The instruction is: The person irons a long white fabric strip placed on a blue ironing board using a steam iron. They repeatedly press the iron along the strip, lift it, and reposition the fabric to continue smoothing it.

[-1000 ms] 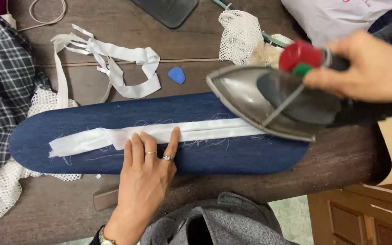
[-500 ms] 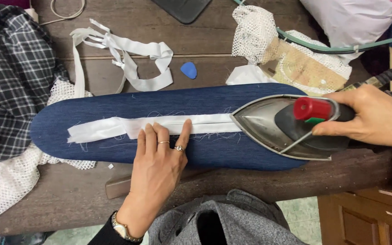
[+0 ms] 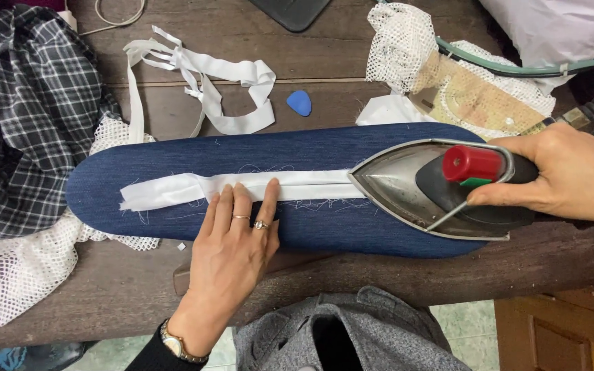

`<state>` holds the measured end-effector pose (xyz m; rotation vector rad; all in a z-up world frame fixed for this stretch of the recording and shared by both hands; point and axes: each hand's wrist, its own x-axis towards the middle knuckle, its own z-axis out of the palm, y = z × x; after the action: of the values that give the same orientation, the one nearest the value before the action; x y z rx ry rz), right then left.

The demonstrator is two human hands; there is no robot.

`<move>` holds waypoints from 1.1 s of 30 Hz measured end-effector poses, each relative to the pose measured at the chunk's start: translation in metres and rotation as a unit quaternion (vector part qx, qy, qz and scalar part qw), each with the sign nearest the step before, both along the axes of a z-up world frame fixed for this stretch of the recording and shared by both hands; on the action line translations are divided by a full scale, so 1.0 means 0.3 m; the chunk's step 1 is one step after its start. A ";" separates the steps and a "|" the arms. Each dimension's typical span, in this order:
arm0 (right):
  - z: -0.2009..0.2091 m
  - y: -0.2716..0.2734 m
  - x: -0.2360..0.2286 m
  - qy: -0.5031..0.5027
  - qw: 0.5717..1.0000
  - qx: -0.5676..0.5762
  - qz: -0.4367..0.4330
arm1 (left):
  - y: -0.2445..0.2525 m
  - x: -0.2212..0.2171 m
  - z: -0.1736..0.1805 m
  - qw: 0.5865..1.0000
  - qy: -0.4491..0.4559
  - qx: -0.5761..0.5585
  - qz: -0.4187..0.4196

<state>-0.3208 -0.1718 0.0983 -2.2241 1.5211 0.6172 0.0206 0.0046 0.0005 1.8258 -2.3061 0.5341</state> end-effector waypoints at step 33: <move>0.000 0.015 0.086 0.063 0.993 -0.056 0.079 | -0.013 -0.017 -0.005 0.996 -0.077 0.050 0.017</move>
<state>-0.2949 -0.1671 0.0983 -2.4506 1.4827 0.7476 0.0156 0.0006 -0.0009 1.9373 -2.4467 0.5947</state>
